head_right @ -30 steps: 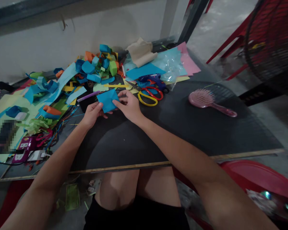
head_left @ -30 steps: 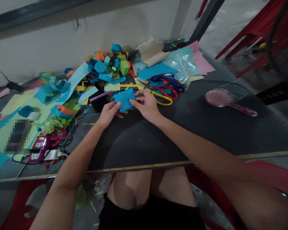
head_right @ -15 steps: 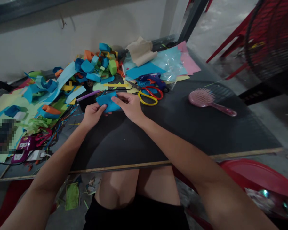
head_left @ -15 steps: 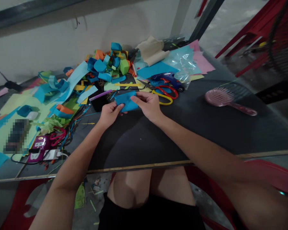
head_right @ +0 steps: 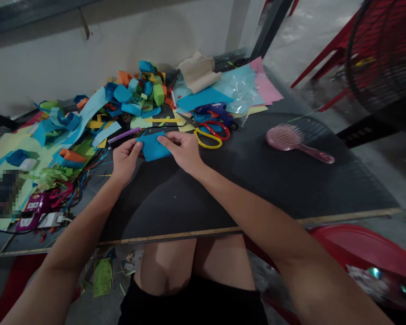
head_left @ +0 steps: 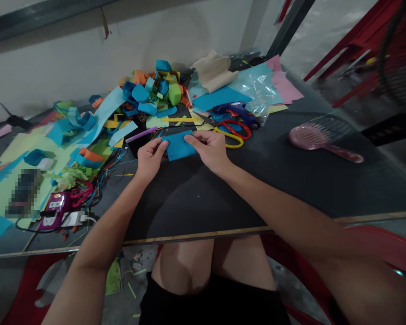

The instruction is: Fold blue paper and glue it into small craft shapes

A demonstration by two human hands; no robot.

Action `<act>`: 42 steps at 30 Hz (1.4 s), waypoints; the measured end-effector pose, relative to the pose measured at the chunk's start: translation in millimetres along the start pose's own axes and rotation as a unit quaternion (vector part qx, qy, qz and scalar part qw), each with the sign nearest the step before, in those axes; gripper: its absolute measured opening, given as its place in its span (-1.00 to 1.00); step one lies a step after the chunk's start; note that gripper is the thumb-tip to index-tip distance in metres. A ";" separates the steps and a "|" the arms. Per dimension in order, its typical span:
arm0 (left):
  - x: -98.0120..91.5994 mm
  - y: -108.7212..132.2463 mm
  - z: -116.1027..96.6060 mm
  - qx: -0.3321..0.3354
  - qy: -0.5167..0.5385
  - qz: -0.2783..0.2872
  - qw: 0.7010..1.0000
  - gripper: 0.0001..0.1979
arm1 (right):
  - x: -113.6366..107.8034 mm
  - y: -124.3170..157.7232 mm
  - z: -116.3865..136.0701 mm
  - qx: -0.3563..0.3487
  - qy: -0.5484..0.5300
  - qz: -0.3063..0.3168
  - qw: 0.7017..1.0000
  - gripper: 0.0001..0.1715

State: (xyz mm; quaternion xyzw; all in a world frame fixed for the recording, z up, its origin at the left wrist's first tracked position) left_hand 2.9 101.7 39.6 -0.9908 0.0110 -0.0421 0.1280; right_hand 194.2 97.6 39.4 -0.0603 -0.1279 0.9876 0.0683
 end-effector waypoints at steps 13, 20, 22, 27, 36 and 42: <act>-5.3 5.8 -12.7 0.039 -0.034 -0.040 0.998 -0.66 | 3.9 0.7 1.7 -0.001 -0.013 0.013 1.000 -0.54; -11.9 2.0 -10.1 0.054 -0.057 -0.041 0.996 -0.65 | 41.6 13.6 -20.9 0.115 0.055 0.293 0.948 -0.53; -13.0 1.8 -11.4 0.058 -0.062 -0.047 0.995 -0.65 | 42.8 15.6 -18.3 0.114 0.065 0.312 0.941 -0.54; -9.8 2.7 -14.5 0.057 -0.061 -0.044 0.996 -0.61 | 40.6 14.9 -10.1 0.108 0.069 0.308 0.943 -0.58; 12.0 5.3 9.8 -0.083 0.020 0.061 0.994 -0.57 | 32.5 8.9 -13.0 0.080 0.092 0.264 0.957 -0.61; 19.6 10.4 14.4 -0.137 -0.010 0.103 0.985 -0.64 | 31.2 8.7 -7.0 0.060 0.090 0.255 0.961 -0.64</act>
Point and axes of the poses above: each hand's wrist, its own y-axis away from the middle knuckle, its own x-axis out of the palm, z = x × y, the point moved 9 cm from there along -y, towards the middle knuckle, and after that the axes turned 13 degrees about y, right-handed, at the moved point
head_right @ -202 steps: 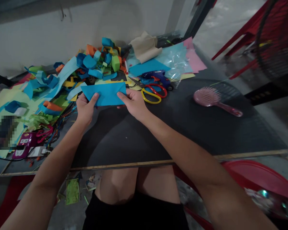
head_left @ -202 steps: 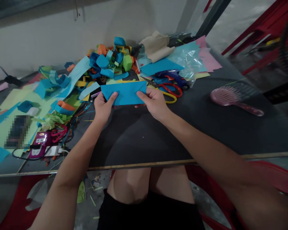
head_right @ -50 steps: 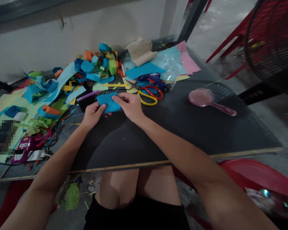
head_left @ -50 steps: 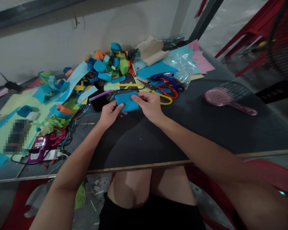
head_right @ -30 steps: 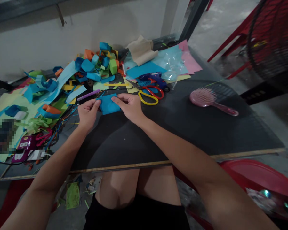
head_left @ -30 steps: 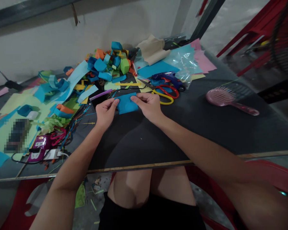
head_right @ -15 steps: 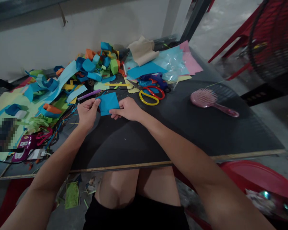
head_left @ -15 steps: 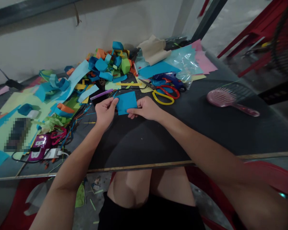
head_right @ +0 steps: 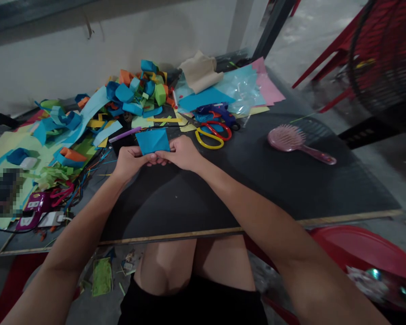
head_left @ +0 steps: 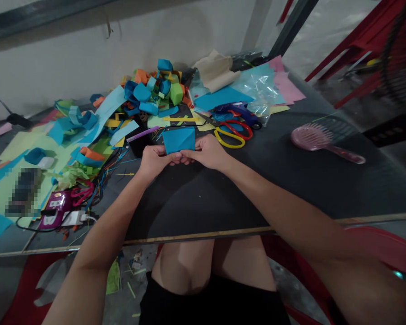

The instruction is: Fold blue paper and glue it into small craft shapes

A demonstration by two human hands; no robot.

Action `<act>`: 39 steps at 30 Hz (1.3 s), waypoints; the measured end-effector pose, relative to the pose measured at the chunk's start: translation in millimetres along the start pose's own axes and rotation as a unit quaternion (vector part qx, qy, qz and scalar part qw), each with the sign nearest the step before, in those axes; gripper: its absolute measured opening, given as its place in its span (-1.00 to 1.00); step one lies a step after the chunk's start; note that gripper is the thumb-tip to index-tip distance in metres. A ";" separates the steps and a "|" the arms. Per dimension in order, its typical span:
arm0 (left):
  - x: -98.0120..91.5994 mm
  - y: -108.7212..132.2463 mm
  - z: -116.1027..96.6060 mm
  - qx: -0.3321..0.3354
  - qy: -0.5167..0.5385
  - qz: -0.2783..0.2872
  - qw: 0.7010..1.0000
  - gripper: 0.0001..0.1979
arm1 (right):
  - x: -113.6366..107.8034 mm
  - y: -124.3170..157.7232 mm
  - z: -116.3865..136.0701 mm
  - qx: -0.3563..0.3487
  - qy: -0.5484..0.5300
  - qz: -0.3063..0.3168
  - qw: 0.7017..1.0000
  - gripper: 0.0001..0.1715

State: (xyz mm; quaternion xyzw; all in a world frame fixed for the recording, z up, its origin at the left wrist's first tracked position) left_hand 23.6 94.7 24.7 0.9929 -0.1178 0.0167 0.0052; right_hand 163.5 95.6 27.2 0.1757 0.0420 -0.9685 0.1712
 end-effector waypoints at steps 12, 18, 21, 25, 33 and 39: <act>-3.5 -1.8 6.6 -0.061 0.022 0.014 0.998 -0.62 | -1.9 -3.2 -11.1 0.062 -0.066 0.073 0.993 -0.55; -7.1 -2.3 17.2 -0.103 0.039 0.027 0.994 -0.56 | 4.2 -3.9 -20.2 0.082 -0.062 0.089 0.991 -0.64; -7.3 -2.1 17.1 -0.106 0.036 0.023 0.993 -0.54 | 3.5 -5.6 -22.0 0.077 -0.039 0.073 0.994 -0.66; -6.5 -2.8 10.5 -0.079 0.042 0.009 0.996 -0.56 | 3.1 -6.3 -19.1 0.068 -0.039 0.064 0.995 -0.68; -10.4 -4.2 9.9 -0.060 -0.006 0.002 0.998 -0.62 | 8.5 -3.4 -23.2 0.089 -0.058 0.056 0.993 -0.62; -5.7 -5.9 7.0 -0.028 -0.025 0.017 0.999 -0.64 | 2.4 -8.6 -27.9 0.060 -0.091 -0.017 0.994 -0.51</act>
Point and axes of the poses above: each hand's wrist, its own y-axis away from the middle knuckle, its own x-axis out of the palm, z = x × y, the point moved 9 cm from there along -y, towards the middle knuckle, and after that the axes turned 13 degrees about y, right-handed, at the moved point
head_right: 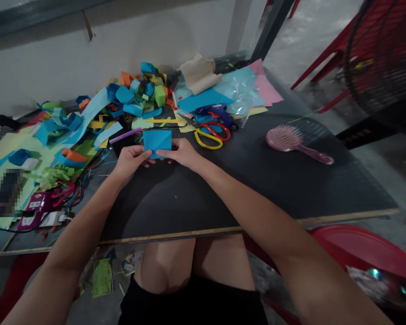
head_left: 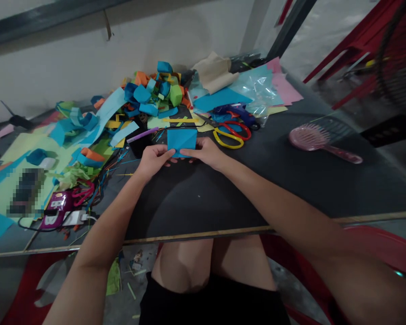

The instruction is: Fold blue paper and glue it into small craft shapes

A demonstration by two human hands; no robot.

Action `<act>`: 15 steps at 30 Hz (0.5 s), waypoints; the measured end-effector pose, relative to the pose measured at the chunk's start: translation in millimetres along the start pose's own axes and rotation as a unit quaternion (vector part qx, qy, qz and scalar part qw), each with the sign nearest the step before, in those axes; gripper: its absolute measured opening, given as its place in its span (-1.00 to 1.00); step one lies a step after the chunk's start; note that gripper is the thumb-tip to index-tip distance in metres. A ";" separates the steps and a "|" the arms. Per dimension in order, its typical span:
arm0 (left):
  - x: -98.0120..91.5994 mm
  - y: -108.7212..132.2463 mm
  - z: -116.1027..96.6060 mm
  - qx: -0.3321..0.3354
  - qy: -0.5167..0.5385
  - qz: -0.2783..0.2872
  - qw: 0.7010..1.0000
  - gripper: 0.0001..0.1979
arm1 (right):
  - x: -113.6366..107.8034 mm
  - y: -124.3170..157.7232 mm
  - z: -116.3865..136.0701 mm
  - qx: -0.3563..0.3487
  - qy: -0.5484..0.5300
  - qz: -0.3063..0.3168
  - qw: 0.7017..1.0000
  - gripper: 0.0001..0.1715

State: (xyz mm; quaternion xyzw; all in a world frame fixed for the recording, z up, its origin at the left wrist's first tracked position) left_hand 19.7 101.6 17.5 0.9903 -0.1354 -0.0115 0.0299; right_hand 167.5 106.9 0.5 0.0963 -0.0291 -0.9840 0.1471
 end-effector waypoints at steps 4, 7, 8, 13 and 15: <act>2.9 2.5 -5.1 0.027 -0.049 -0.015 0.998 -0.50 | -2.1 0.8 2.2 -0.009 -0.012 -0.031 0.999 -0.50; 2.7 8.1 -15.9 0.078 -0.094 -0.041 0.992 -0.47 | 1.2 3.0 5.1 -0.015 -0.032 -0.031 0.999 -0.51; 1.9 10.5 -20.5 0.100 -0.107 -0.053 0.988 -0.48 | 2.6 3.4 5.0 -0.013 -0.044 -0.030 0.998 -0.52; -0.4 21.9 -42.2 0.202 -0.184 -0.088 0.958 -0.46 | 5.5 2.5 0.1 0.004 -0.099 -0.035 0.994 -0.51; 5.4 26.0 -51.6 0.252 -0.276 -0.075 0.925 -0.52 | 5.5 1.2 -2.0 0.011 -0.111 -0.034 0.993 -0.49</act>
Point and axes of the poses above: each hand's wrist, its own y-axis away from the middle knuckle, its own x-axis out of the palm, z = x × y, the point moved 9 cm from there along -y, towards the middle knuckle, and after that the axes turned 13 degrees about y, right-handed, at the moved point
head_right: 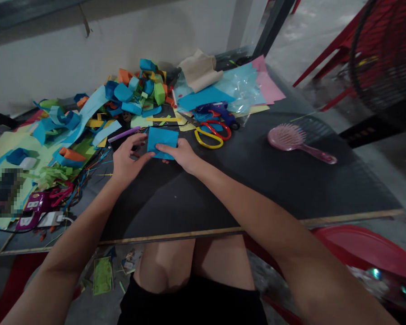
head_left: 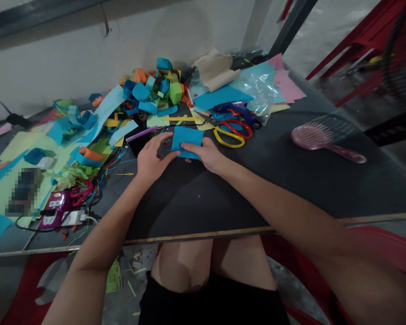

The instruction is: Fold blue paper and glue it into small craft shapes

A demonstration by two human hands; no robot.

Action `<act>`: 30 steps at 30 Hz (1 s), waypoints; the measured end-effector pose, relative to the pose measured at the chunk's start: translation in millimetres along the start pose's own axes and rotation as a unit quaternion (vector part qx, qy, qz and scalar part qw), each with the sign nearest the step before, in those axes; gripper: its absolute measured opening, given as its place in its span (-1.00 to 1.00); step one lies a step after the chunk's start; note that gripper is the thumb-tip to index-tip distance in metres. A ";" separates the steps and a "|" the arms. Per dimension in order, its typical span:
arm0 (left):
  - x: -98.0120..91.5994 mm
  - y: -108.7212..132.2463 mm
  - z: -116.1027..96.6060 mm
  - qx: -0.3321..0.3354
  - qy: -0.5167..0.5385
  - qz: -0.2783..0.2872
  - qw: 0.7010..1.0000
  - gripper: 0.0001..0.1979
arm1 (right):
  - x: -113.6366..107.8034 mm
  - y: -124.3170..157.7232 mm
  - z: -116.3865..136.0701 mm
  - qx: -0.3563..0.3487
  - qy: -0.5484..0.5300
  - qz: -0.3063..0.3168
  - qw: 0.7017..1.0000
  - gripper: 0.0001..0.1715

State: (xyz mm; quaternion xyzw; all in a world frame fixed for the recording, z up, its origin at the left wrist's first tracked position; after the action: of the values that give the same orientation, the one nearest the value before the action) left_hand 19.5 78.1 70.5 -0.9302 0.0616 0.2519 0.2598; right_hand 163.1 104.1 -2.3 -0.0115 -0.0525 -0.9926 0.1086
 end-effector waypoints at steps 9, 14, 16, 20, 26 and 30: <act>12.7 4.5 -19.7 0.196 -0.185 0.049 0.962 -0.84 | 2.2 -3.1 -2.6 0.008 0.020 0.031 0.999 -0.48; 19.9 5.0 -15.9 0.176 -0.193 0.057 0.963 -0.81 | 2.5 -5.5 -5.9 0.013 0.049 0.039 0.998 -0.48; 22.4 4.0 -14.1 0.159 -0.190 0.063 0.967 -0.79 | 1.9 -6.0 -5.5 0.011 0.058 0.040 0.997 -0.49; 24.1 2.1 -12.8 0.147 -0.192 0.069 0.968 -0.79 | 3.6 -5.1 -1.8 -0.003 0.082 0.049 0.995 -0.50; 23.1 3.5 -11.7 0.168 -0.202 0.056 0.963 -0.77 | 3.8 -3.6 1.3 -0.004 0.098 0.041 0.994 -0.42; 21.0 4.9 -12.3 0.184 -0.202 0.049 0.961 -0.80 | 2.8 -2.4 2.9 0.005 0.074 0.036 0.997 -0.42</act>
State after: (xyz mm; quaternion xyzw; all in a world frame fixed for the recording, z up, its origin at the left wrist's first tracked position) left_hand 41.9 67.9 66.9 -0.7919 0.0986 0.4315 0.4206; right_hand 159.9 106.1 0.4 0.0608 -0.0485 -0.9860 0.1476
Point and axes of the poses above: each hand's wrist, its own y-axis away from the middle knuckle, its own x-axis out of the palm, z = x × y, the point moved 9 cm from there along -y, towards the middle knuckle, and after that the axes turned 13 degrees about y, right-handed, at the moved point
